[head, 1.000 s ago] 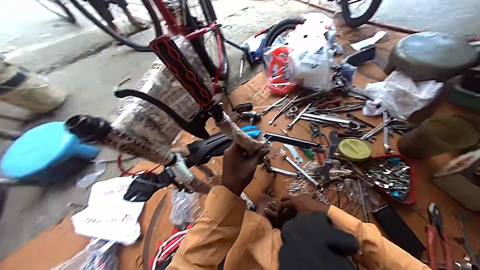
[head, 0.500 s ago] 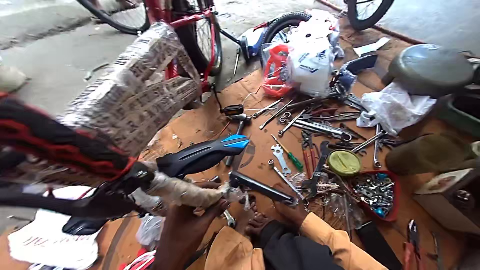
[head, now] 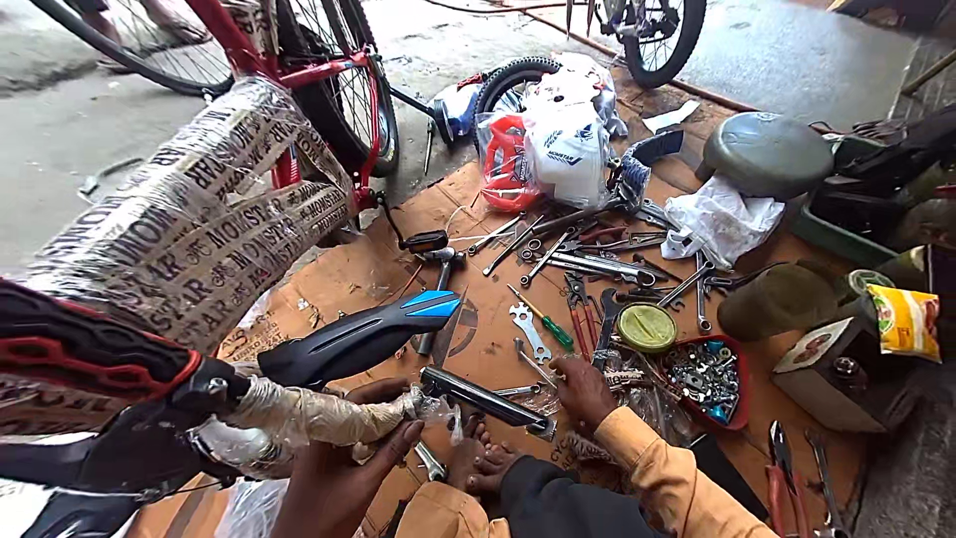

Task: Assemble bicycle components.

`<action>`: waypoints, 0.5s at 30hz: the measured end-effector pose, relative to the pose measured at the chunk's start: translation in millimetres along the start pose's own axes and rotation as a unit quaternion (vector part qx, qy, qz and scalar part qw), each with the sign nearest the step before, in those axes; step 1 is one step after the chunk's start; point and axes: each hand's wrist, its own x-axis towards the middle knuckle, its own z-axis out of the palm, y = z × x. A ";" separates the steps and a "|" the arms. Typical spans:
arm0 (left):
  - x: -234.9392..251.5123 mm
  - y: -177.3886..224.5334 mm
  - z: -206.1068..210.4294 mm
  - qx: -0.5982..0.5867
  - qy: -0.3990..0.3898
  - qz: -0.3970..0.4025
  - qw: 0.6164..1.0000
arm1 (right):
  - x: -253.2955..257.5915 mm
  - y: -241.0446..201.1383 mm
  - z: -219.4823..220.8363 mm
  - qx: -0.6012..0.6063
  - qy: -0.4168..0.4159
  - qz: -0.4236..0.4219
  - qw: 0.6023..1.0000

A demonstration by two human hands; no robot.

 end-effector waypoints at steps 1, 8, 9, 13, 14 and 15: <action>0.2 -2.8 3.0 -0.021 0.001 0.012 1.000 | 4.9 0.8 -4.7 0.016 0.016 -0.009 1.000; 2.4 -7.9 17.0 -0.088 -0.045 0.009 0.995 | 73.0 -15.0 -27.5 0.031 0.085 -0.059 0.994; 3.6 -5.3 17.6 -0.091 -0.041 0.004 0.995 | 77.8 -20.2 -24.5 0.032 0.082 -0.052 0.995; 6.9 0.0 18.3 -0.101 -0.030 0.003 0.994 | 73.2 -33.8 12.3 0.009 0.033 -0.061 0.998; 7.5 -0.5 18.6 -0.099 -0.028 0.004 0.995 | 68.8 -33.3 22.8 0.001 0.029 -0.068 0.997; 8.6 -0.5 19.4 -0.095 -0.027 0.006 0.995 | 65.6 -32.1 29.0 -0.004 0.021 -0.072 0.997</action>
